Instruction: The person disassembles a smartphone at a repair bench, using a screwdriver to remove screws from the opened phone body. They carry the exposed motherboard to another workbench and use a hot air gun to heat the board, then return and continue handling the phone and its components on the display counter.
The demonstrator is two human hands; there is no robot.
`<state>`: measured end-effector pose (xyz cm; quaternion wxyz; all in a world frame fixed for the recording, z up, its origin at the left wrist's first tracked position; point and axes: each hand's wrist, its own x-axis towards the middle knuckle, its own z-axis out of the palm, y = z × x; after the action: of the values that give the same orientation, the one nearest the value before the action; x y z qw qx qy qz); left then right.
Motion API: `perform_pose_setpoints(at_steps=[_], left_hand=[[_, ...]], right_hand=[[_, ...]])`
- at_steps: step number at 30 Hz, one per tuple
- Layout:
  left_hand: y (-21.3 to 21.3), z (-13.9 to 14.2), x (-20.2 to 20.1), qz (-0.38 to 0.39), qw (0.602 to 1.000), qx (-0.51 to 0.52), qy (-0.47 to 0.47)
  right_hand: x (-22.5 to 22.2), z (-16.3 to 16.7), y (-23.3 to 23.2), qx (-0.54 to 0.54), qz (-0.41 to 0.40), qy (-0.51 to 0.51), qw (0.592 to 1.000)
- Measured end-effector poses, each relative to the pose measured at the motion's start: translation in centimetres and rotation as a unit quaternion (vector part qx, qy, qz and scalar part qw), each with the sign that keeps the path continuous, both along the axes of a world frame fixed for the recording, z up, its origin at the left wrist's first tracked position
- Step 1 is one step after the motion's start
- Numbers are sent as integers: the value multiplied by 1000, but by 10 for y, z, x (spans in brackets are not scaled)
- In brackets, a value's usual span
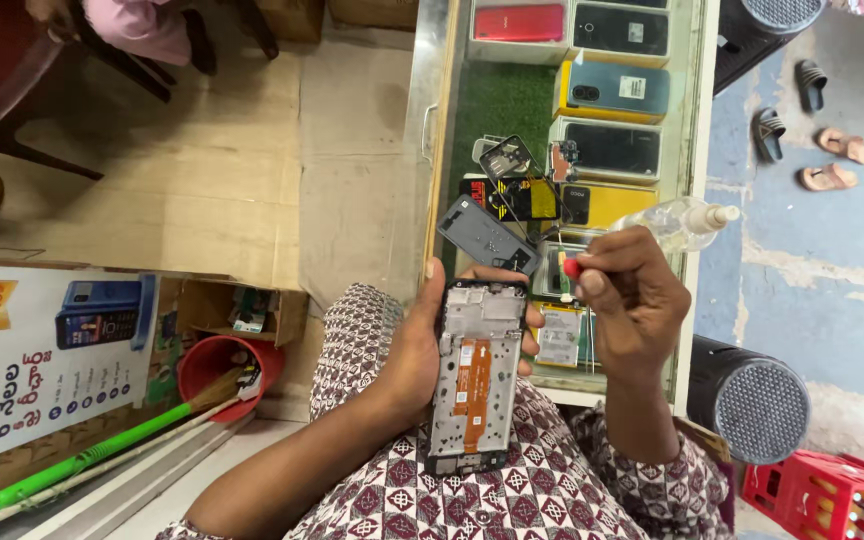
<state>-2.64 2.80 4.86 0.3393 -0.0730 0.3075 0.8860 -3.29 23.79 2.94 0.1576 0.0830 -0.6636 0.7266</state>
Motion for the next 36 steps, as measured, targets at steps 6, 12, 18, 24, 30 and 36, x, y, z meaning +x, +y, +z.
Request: perform_pose_setpoints(at_steps=[6,12,18,24,30,36], left_hand=[[0,-2,4,-30,998,-45,-22],[-2,-12,9,-38,995,-71,-58],[-1,-17,7,-42,997,-26,-67],[-2,-14,9,-42,998,-2,-56],[-3,-10,8,-56,997,23,-50],[-2,-15,5,-54,991,126,-8]], right_hand=[[-13,31,-21,229,83,107,964],[-31,44,-37,289,130,136,939],[-36,44,-31,282,159,121,938],[-36,45,-28,280,170,103,939],[-36,39,-19,278,160,111,941],[-36,44,-4,171,92,60,979]])
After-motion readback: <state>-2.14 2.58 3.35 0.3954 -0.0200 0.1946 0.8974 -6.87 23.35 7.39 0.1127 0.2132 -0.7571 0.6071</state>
